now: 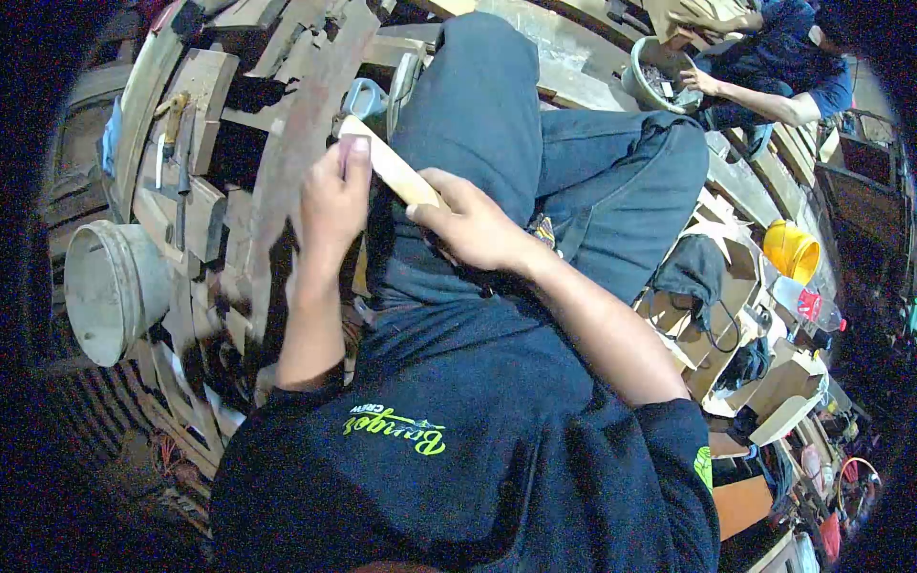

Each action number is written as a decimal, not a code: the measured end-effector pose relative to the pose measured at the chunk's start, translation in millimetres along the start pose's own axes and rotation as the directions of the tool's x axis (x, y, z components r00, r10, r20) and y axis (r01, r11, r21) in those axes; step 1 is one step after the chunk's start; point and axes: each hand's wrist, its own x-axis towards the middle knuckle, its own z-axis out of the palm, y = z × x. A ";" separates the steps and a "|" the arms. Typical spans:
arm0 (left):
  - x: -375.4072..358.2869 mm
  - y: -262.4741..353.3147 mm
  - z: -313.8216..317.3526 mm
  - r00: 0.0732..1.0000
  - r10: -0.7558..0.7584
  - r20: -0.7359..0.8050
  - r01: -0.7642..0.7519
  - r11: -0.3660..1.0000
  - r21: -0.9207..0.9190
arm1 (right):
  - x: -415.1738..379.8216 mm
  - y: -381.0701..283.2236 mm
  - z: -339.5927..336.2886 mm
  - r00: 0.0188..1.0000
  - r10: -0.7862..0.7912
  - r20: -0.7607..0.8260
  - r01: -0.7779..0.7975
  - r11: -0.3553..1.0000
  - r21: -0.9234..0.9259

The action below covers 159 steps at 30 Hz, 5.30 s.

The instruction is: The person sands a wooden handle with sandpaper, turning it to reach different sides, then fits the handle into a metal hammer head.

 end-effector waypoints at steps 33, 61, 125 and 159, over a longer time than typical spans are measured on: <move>18.7 -5.8 5.3 0.997 -0.043 -0.060 0.039 0.997 -0.073 | 4.6 0.0 2.5 1.000 0.003 0.005 -0.003 1.000 0.009; 37.5 -26.2 3.8 0.988 -0.143 -0.059 0.138 0.986 -0.089 | 6.2 -1.5 5.2 1.000 -0.006 -0.018 0.005 0.998 -0.055; 44.1 -93.3 -30.3 0.902 -0.399 -0.166 0.296 0.850 -0.435 | 191.9 -72.7 -20.5 0.984 -0.061 0.168 0.171 0.044 -0.984; 54.0 -51.2 -19.2 0.943 -0.145 -0.299 0.082 0.974 -0.213 | 129.7 -28.8 -7.2 0.980 -0.003 0.198 0.030 0.991 -0.133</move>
